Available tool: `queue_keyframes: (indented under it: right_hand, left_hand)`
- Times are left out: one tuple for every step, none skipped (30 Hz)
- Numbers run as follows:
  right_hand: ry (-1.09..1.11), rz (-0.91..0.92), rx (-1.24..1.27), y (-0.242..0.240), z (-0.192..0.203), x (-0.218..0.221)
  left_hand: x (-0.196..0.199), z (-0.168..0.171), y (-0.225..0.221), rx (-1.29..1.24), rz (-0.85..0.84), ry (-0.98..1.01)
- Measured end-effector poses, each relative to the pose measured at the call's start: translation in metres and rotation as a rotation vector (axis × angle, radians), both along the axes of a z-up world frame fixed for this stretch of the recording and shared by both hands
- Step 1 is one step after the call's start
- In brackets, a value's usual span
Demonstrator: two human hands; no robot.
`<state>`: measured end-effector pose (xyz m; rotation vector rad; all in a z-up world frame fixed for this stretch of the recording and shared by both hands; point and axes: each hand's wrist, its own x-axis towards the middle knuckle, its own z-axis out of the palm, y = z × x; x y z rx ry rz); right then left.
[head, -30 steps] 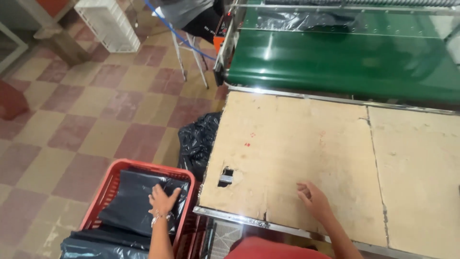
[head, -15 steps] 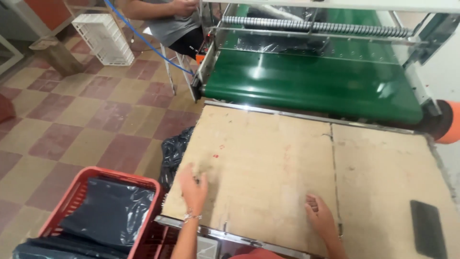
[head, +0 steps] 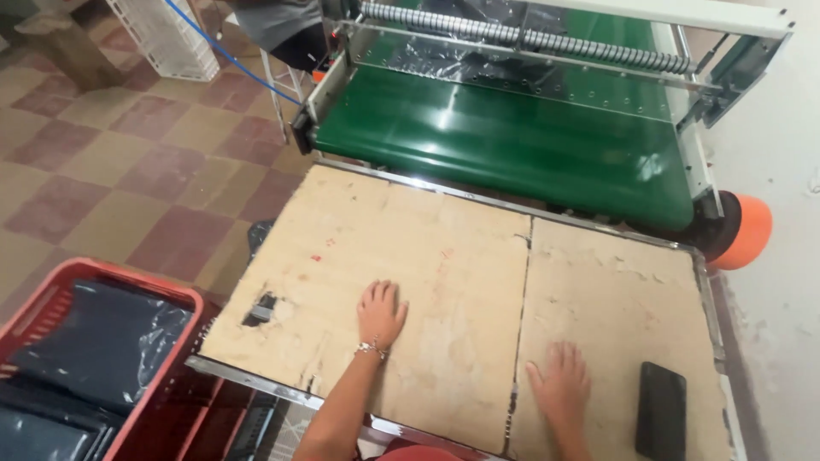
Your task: Catching plastic bags from a production machine, folding them into a uniform shape, and stacking them into a collection crate.
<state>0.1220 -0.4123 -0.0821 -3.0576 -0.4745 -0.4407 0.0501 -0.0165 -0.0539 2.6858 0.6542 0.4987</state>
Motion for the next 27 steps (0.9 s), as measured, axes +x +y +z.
queue_keyframes:
  right_hand:
    - [0.008, 0.003, -0.003, -0.002, 0.002, 0.002]
    - [0.011, 0.004, 0.011, -0.002, 0.002, 0.003]
    - [0.014, 0.006, 0.025, -0.001, 0.003, 0.003]
    - [0.018, 0.008, 0.025, -0.001, 0.002, 0.003]
    - [0.03, 0.006, 0.06, -0.001, 0.001, 0.003]
    - [0.04, 0.009, 0.093, 0.0, 0.001, 0.004]
    - [0.044, 0.016, 0.092, -0.002, 0.0, 0.003]
    - [0.037, 0.015, 0.11, -0.002, 0.0, 0.003]
    - [0.029, 0.014, 0.129, -0.002, 0.0, 0.002]
    - [0.031, 0.024, 0.123, -0.003, 0.002, 0.0]
    - [0.043, 0.026, 0.128, -0.004, 0.005, -0.003]
    - [0.045, 0.035, 0.139, 0.0, 0.009, 0.001]
    - [0.039, 0.05, 0.138, -0.001, 0.007, 0.0]
    - [0.001, 0.041, 0.145, -0.002, 0.005, 0.0]
    - [-0.036, 0.033, 0.153, -0.002, 0.003, 0.0]
    - [-0.043, 0.046, 0.153, -0.003, 0.002, 0.0]
    - [-0.067, 0.052, 0.161, -0.003, 0.001, 0.001]
    - [-0.091, 0.055, 0.169, -0.004, 0.0, 0.0]
    - [-0.097, 0.065, 0.168, -0.004, 0.0, 0.001]
    - [-0.039, 0.049, 0.173, -0.004, 0.0, 0.001]
    - [0.02, 0.034, 0.178, -0.004, 0.001, 0.002]
    - [0.014, 0.041, 0.172, -0.004, 0.0, 0.003]
    - [-0.026, 0.044, 0.182, -0.003, -0.001, 0.004]
    - [-0.064, 0.047, 0.19, -0.003, -0.002, 0.003]
    - [-0.068, 0.055, 0.183, -0.008, -0.003, -0.001]
    - [-0.025, 0.036, 0.182, -0.006, -0.002, 0.001]
    - [0.019, 0.017, 0.18, -0.004, -0.001, 0.003]
  left_hand:
    - [0.001, 0.0, -0.001, -0.003, 0.003, 0.008]
    - [0.001, 0.0, 0.0, -0.006, 0.006, -0.013]
    - [0.001, 0.0, 0.002, -0.01, 0.009, -0.034]
    - [0.001, 0.002, 0.0, -0.009, 0.012, -0.03]
    - [0.001, 0.005, 0.0, -0.013, 0.011, -0.022]
    - [0.0, 0.008, -0.001, -0.019, 0.015, -0.014]
    - [-0.001, 0.007, -0.003, -0.02, 0.022, -0.011]
    - [0.0, 0.008, -0.004, -0.018, 0.028, -0.015]
    - [-0.001, 0.009, -0.004, -0.015, 0.034, -0.019]
    - [-0.001, 0.008, -0.006, -0.02, 0.044, -0.017]
    - [-0.002, 0.008, -0.007, -0.03, 0.048, -0.011]
    - [0.0, 0.01, -0.004, -0.034, 0.057, -0.013]
    - [0.0, 0.01, -0.006, -0.035, 0.071, -0.021]
    - [0.0, 0.01, -0.006, -0.035, 0.062, -0.025]
    - [-0.001, 0.01, -0.006, -0.036, 0.054, -0.03]
    - [0.0, 0.009, -0.007, -0.037, 0.066, -0.037]
    - [0.0, 0.008, -0.007, -0.033, 0.064, -0.04]
    - [0.0, 0.006, -0.007, -0.028, 0.059, -0.042]
    - [0.0, 0.006, -0.006, -0.029, 0.068, -0.05]
    - [0.0, 0.007, -0.006, -0.03, 0.066, -0.026]
    - [0.001, 0.007, -0.005, -0.032, 0.065, -0.003]
    - [0.001, 0.008, -0.005, -0.037, 0.071, -0.009]
    - [0.002, 0.009, -0.004, -0.026, 0.064, -0.007]
    - [0.001, 0.009, -0.005, -0.015, 0.057, -0.004]
    - [-0.004, 0.008, -0.009, -0.022, 0.064, -0.008]
    - [-0.002, 0.011, -0.008, -0.032, 0.061, 0.015]
    - [0.0, 0.014, -0.006, -0.043, 0.058, 0.038]
